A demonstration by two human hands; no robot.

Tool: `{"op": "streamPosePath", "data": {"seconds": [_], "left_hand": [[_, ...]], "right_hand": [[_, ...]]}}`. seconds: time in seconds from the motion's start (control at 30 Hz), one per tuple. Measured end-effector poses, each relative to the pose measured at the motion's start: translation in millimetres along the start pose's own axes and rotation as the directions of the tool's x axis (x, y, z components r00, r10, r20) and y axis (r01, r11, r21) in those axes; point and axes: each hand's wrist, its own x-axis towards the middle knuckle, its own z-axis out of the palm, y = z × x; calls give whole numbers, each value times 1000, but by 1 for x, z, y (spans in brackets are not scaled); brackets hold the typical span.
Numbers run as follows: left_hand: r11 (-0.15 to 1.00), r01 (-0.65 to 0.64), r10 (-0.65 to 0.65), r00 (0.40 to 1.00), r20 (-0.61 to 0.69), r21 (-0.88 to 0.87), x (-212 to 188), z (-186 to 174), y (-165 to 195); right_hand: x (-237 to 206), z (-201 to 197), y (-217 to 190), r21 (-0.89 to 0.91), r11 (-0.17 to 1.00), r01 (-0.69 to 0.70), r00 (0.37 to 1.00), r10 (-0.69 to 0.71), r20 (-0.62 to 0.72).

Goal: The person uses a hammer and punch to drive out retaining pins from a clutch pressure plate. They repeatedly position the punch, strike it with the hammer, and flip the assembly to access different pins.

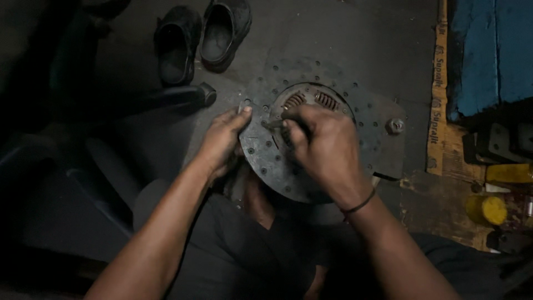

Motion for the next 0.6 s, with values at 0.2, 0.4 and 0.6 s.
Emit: {"op": "streamPosePath", "data": {"seconds": [0.2, 0.4, 0.6], "left_hand": [[995, -68, 65, 997, 38, 70, -8, 9, 8], [938, -179, 184, 983, 12, 298, -9, 10, 5], [855, -215, 259, 965, -30, 471, -10, 10, 2]], "right_hand": [[0, 0, -5, -50, 984, 169, 983, -172, -67], [-5, 2, -8, -119, 941, 317, 942, -327, -72], [-13, 10, -6, -155, 937, 314, 942, -328, -72]]}}
